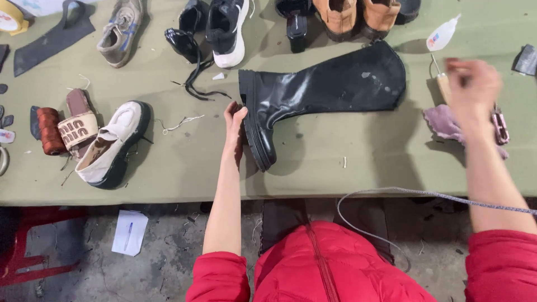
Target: The person cleans a black leather boot on a workbench using a small sponge. They wipe the boot's surface thoroughly, rotating it to clean different sides, and then place it back on the table.
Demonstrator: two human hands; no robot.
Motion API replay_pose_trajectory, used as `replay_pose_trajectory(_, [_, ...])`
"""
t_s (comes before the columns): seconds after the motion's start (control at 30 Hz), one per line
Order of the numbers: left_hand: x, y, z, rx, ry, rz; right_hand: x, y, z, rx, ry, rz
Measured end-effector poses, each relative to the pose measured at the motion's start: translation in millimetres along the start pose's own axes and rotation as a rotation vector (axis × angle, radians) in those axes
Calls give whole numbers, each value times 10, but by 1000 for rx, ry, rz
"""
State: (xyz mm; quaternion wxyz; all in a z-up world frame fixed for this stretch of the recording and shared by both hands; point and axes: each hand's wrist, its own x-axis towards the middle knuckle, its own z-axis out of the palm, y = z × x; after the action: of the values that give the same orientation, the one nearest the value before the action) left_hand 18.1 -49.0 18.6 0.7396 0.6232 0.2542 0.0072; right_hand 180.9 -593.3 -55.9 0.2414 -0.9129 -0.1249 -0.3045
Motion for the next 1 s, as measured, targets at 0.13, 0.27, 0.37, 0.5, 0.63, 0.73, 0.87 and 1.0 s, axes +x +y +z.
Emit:
replay_pose_trajectory(0.13, [-18, -33, -5, -5, -7, 28, 107, -1498, 163, 206, -100, 77])
replay_pose_trajectory(0.27, [31, -218, -60, -53, -37, 166, -12, -2264, 774, 278, -149, 45])
replay_pose_trajectory(0.37, [205, -349, -128, -62, -34, 164, -135, -2890, 913, 365, -209, 30])
replay_pose_trajectory(0.5, [231, -351, -135, -21, -23, 192, -390, -3258, 1314, 398, -179, -129])
replay_pose_trajectory(0.63, [130, -295, -112, -29, -22, 197, -485, -3093, 1576, 243, -214, -229])
replay_pose_trajectory(0.73, [21, -224, -57, -23, -19, 207, -489, -2917, 1547, 51, -239, -226])
replay_pose_trajectory(0.87, [29, -242, -68, -15, -7, 212, -437, -2681, 1451, -82, -217, -224])
replay_pose_trajectory(1.0, [-12, -215, -59, -18, -13, 216, -372, -2322, 1262, -144, -179, -183])
